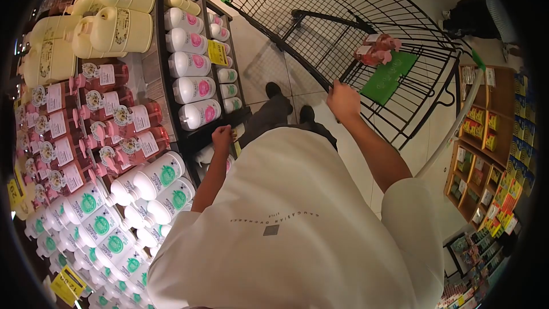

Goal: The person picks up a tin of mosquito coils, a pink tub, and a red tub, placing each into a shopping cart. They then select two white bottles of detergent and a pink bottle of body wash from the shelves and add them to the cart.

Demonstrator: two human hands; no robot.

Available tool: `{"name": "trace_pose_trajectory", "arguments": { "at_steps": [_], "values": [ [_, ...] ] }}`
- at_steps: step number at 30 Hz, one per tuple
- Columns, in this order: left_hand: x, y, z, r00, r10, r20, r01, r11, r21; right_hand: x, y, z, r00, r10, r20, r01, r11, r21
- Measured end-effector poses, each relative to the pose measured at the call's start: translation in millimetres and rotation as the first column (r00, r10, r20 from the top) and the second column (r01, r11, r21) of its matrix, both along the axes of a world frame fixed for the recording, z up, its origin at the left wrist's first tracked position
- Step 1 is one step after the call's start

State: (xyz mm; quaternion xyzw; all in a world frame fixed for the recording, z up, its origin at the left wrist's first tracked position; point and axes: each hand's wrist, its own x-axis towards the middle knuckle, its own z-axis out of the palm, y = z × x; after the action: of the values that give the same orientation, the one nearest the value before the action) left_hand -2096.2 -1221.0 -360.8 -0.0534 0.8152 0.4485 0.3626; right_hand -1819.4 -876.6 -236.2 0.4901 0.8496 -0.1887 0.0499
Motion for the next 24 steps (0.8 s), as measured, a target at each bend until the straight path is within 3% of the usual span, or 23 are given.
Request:
{"name": "trace_pose_trajectory", "arguments": {
  "at_steps": [5,7,12,14,16,18,20,21,23,24],
  "values": [
    [-53.2,46.9,-20.7,0.995,-0.079,0.060,0.082,0.995,-0.054,-14.6,17.8,1.0,0.998,-0.023,0.054,0.023,1.000,0.001],
    [-76.1,64.3,-33.4,0.971,-0.205,0.122,0.210,0.977,-0.033,-17.6,23.1,-2.1,0.998,-0.041,0.045,0.042,0.999,-0.001],
    [-119.1,122.8,-24.1,0.950,-0.234,0.205,0.227,0.972,0.055,-28.8,29.1,4.8,0.991,-0.117,0.068,0.116,0.993,0.015],
    [-131.7,138.7,-25.3,0.955,-0.247,0.165,0.232,0.967,0.101,-31.2,45.7,13.8,0.996,-0.076,0.057,0.080,0.993,-0.082],
    [-137.2,150.5,-7.9,0.950,-0.250,0.189,0.236,0.967,0.092,-12.7,74.6,-12.1,0.953,-0.299,0.043,0.294,0.886,-0.359],
    [-144.2,150.2,-5.5,0.947,-0.261,0.190,0.246,0.964,0.098,3.4,108.0,-20.4,0.707,-0.703,0.077,0.537,0.463,-0.705],
    [-146.0,143.4,-7.3,0.954,-0.213,0.211,0.206,0.977,0.057,10.2,130.7,-15.8,0.586,-0.795,0.159,0.610,0.304,-0.732],
    [-147.0,139.6,-8.3,0.951,-0.212,0.224,0.206,0.977,0.050,21.5,148.9,-30.2,0.583,-0.794,0.174,0.619,0.296,-0.727],
    [-145.9,123.4,-4.7,0.964,-0.160,0.212,0.165,0.986,-0.005,49.8,175.3,-77.4,0.809,-0.548,0.210,0.587,0.744,-0.319],
    [-142.0,113.7,-2.5,0.966,-0.145,0.215,0.152,0.988,-0.019,56.6,184.1,-95.4,0.816,-0.535,0.219,0.578,0.747,-0.329]
  ]
}}
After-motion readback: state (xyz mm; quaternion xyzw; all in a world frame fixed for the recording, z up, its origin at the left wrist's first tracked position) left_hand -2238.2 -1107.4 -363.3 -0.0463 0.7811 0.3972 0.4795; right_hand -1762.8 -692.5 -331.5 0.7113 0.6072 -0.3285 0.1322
